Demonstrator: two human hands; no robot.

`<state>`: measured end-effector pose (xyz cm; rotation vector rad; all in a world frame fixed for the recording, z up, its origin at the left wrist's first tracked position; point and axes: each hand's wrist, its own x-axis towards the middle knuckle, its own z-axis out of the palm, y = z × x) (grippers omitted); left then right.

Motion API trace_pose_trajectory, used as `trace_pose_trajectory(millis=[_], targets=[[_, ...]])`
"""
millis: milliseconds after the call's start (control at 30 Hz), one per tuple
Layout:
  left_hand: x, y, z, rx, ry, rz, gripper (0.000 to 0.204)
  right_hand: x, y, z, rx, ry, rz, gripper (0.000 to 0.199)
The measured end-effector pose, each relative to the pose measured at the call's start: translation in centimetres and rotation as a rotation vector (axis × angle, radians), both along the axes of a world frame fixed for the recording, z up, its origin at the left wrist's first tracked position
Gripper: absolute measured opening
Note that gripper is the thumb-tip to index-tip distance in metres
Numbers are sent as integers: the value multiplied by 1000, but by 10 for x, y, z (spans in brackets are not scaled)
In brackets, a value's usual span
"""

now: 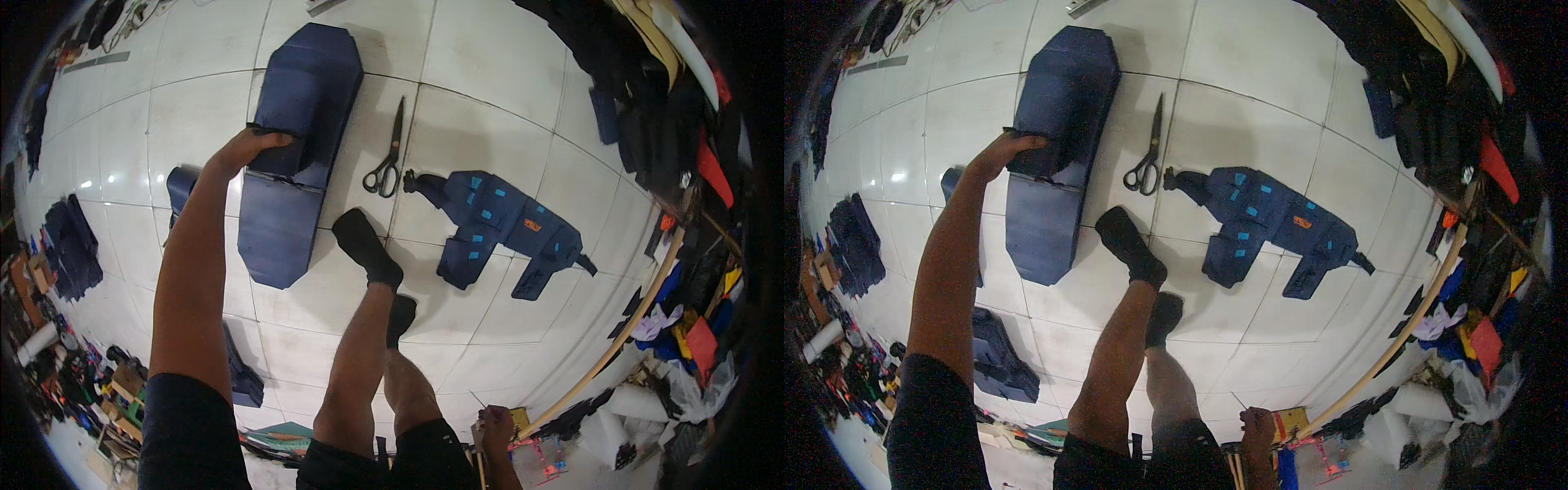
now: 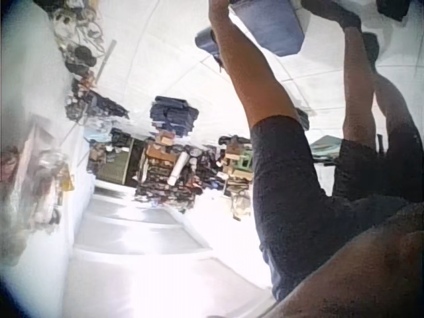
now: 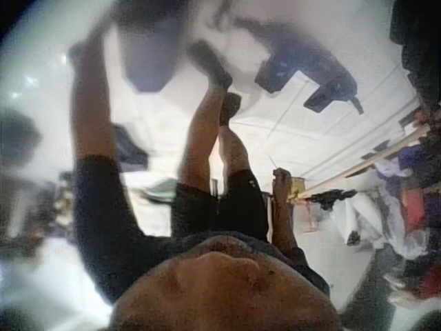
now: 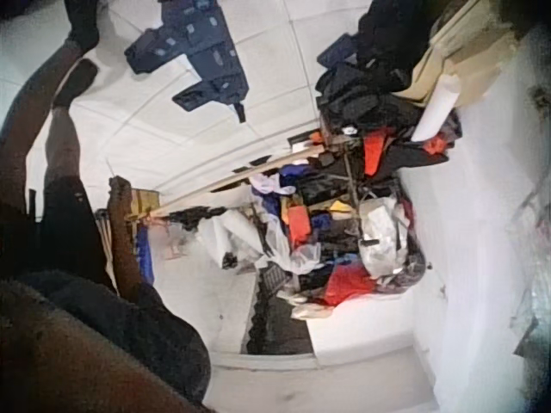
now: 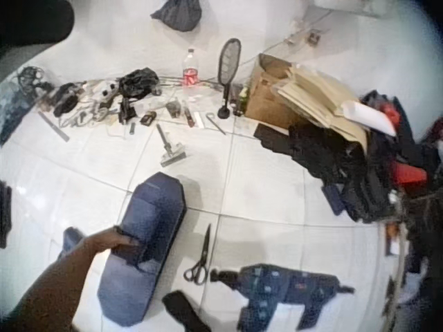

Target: The person marks a blue fabric component with a pen, then rolls up a blue fabric panel and marks it as well.

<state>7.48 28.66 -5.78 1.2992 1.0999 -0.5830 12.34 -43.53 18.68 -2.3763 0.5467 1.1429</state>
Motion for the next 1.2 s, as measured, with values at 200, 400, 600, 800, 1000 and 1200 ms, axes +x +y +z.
trace_pose_trajectory(millis=[200, 400, 600, 800, 1000, 1200], targets=[[-34, -31, -43, 31, -194, 333, 89, -11, -54, 3, 90, -3, -82, 23], [-29, -58, -53, 164, -166, 516, 101, -12, -40, -26, 83, 16, -112, 21], [-11, -96, -45, 202, -332, 626, 105, -20, -47, -94, 237, -82, 76, 24], [-17, -82, -55, 137, -288, 462, 112, -5, -32, -192, 359, -57, -54, 28], [-22, -92, -53, 185, -339, 509, 111, 49, 92, -256, 778, -135, 71, 33], [-13, -133, -36, -43, -670, 551, 85, 66, 220, -348, 1462, -161, -225, 30]])
